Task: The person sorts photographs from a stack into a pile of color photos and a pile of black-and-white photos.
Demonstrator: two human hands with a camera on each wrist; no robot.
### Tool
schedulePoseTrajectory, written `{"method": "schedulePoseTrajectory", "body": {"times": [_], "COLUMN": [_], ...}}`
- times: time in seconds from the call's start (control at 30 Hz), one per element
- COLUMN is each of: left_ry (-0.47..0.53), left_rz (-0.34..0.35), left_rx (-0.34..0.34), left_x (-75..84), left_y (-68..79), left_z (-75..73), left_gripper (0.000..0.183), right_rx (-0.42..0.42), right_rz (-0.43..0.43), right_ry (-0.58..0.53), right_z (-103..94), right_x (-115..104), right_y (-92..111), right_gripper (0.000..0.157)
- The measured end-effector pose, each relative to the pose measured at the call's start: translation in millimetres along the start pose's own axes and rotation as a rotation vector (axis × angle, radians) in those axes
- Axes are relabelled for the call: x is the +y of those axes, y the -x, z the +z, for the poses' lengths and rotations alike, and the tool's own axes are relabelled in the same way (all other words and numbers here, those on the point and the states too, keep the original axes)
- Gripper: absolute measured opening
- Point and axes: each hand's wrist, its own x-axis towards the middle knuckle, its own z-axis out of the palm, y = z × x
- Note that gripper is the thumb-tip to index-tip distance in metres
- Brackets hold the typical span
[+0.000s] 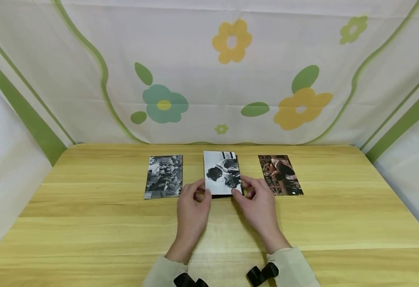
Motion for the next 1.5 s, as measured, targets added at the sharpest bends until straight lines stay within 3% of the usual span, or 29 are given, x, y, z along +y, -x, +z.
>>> {"method": "schedulePoseTrajectory", "body": {"times": [0.3,0.5,0.73,1.5], "left_ry": [0.164,0.16,0.175,0.185], "left_rz": [-0.032,-0.032,-0.082,-0.153], "left_rx": [-0.008,0.002,-0.006,-0.022], "left_x": [9.9,18.0,19.7,22.8], "left_y": [-1.6,-0.9,-3.1,-5.9], "left_z": [-9.4,-16.9,-20.1,-22.3], "left_gripper": [0.032,0.032,0.031,0.031], "right_rx": [-0.008,0.015,0.006,-0.016], "right_rz": [-0.007,-0.045,-0.039,-0.024], "right_ry": [-0.055,-0.11,-0.124,-0.146], "right_z": [-8.6,-11.4,-13.7,-17.4], "right_x": [-14,-24,-29,-30], "right_y": [4,4,5,7], "right_gripper": [0.053,0.05,0.05,0.05]}}
